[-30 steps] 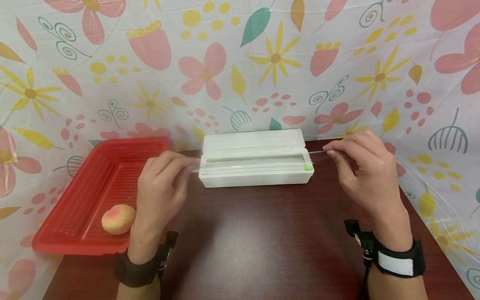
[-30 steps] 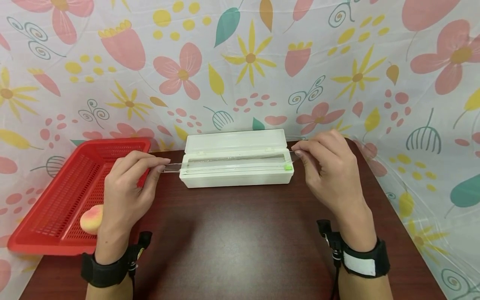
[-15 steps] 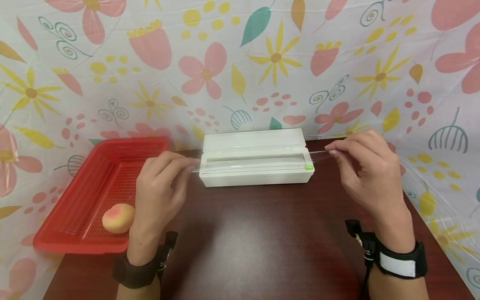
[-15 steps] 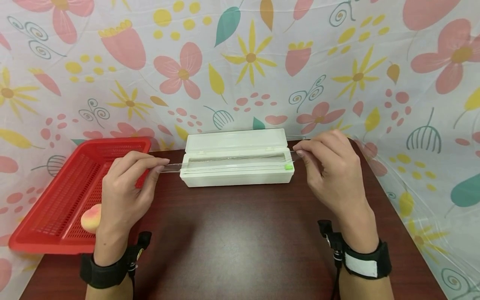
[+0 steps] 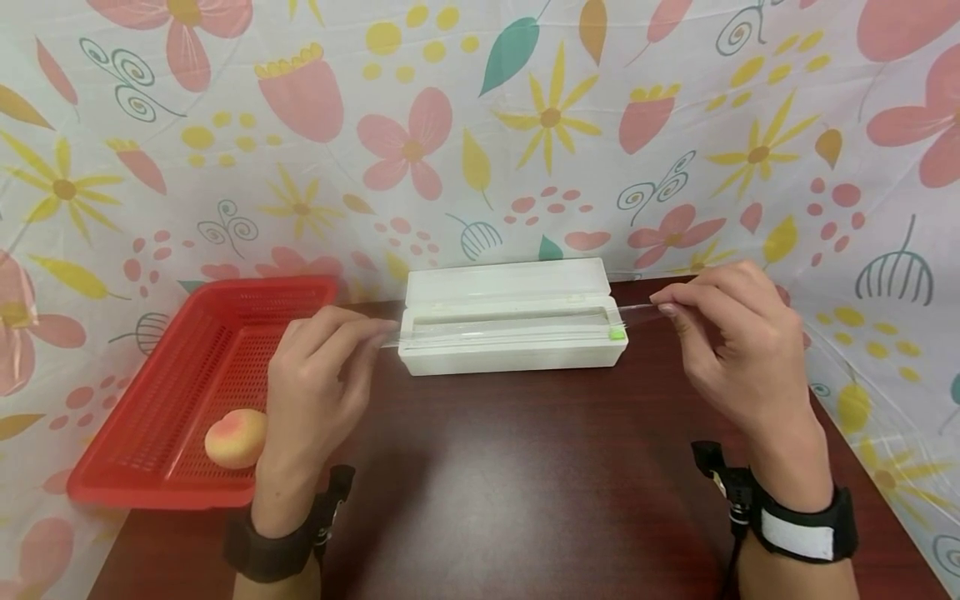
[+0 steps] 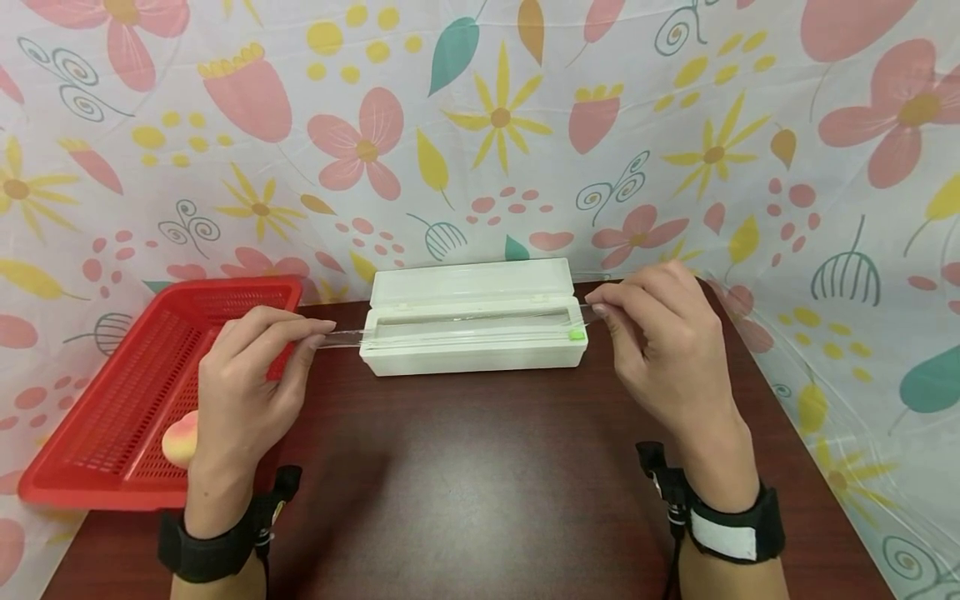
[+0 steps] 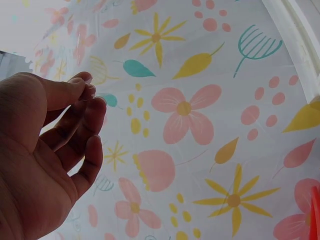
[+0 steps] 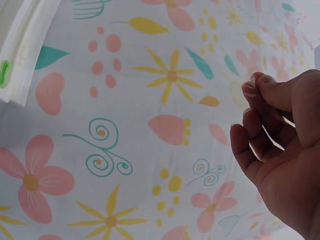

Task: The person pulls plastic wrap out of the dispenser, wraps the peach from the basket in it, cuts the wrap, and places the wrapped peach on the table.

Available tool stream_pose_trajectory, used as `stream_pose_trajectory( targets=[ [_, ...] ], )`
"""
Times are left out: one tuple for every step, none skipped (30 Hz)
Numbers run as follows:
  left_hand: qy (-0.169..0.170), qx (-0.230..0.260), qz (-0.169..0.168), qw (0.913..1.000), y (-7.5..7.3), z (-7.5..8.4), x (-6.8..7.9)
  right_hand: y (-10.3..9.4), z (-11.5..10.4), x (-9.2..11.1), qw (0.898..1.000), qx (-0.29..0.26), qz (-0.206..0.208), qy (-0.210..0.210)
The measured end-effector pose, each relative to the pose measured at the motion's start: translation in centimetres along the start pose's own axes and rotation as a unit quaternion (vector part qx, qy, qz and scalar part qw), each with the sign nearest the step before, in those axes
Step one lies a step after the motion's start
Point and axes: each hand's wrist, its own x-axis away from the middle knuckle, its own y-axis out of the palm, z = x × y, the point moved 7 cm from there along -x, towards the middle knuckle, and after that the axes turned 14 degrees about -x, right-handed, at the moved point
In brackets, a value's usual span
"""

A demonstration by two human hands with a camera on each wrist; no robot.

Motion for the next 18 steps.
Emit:
stream_pose_trajectory(
  targets=[
    [-0.001,0.000,0.000,1.0000,0.0,0.0,0.0,0.0,-0.1,0.0,1.000,-0.001,0.002,-0.001],
    [-0.001,0.000,-0.001,1.0000,-0.1,0.0,0.0,0.0,-0.2,0.0,1.000,-0.003,0.004,-0.002],
    [-0.001,0.000,0.000,1.0000,-0.1,0.1,0.0,0.0,-0.3,0.0,1.000,-0.004,0.006,-0.003],
    [0.000,0.000,0.001,1.0000,-0.2,0.1,0.0,-0.1,-0.4,-0.1,1.000,-0.007,0.010,-0.005],
    [0.000,0.001,0.002,1.0000,-0.2,0.2,0.0,-0.1,-0.5,-0.1,1.000,-0.008,0.013,-0.006],
    [0.001,0.001,0.003,1.0000,-0.3,0.2,0.0,-0.1,-0.6,-0.1,1.000,-0.010,0.017,-0.008],
    [0.002,0.002,0.005,1.0000,-0.4,0.2,0.0,-0.1,-0.6,-0.1,1.000,-0.011,0.019,-0.010],
    [0.004,0.002,0.007,1.0000,-0.4,0.3,0.0,-0.2,-0.7,-0.1,1.000,-0.013,0.022,-0.011],
    [0.005,0.003,0.008,1.0000,-0.5,0.3,0.0,-0.2,-0.8,-0.1,1.000,-0.013,0.025,-0.012],
    [0.005,0.003,0.008,0.9999,-0.5,0.4,-0.1,-0.2,-0.9,-0.1,0.999,-0.014,0.026,-0.013],
    [0.005,0.004,0.010,0.9999,-0.6,0.4,-0.1,-0.3,-0.9,-0.1,0.999,-0.013,0.027,-0.013],
    [0.005,0.003,0.012,0.9999,-0.7,0.4,-0.1,-0.3,-1.0,-0.1,0.999,-0.013,0.028,-0.013],
    [0.005,0.003,0.013,0.9999,-0.7,0.5,-0.1,-0.3,-1.0,-0.2,0.999,-0.011,0.027,-0.012],
    [0.005,0.003,0.015,0.9999,-0.8,0.5,-0.1,-0.3,-1.0,-0.2,0.999,-0.011,0.028,-0.012],
    [0.005,0.003,0.018,0.9998,-0.9,0.6,-0.2,-0.3,-1.1,-0.2,1.000,-0.010,0.027,-0.011],
    [0.005,0.003,0.021,0.9998,-0.9,0.6,-0.2,-0.4,-1.1,-0.2,0.999,-0.010,0.028,-0.011],
    [0.005,0.003,0.022,0.9997,-1.0,0.6,-0.2,-0.4,-1.1,-0.2,0.999,-0.011,0.029,-0.011],
    [0.007,0.003,0.024,0.9997,-1.0,0.7,-0.2,-0.4,-1.2,-0.2,0.999,-0.010,0.028,-0.011]
  ],
)
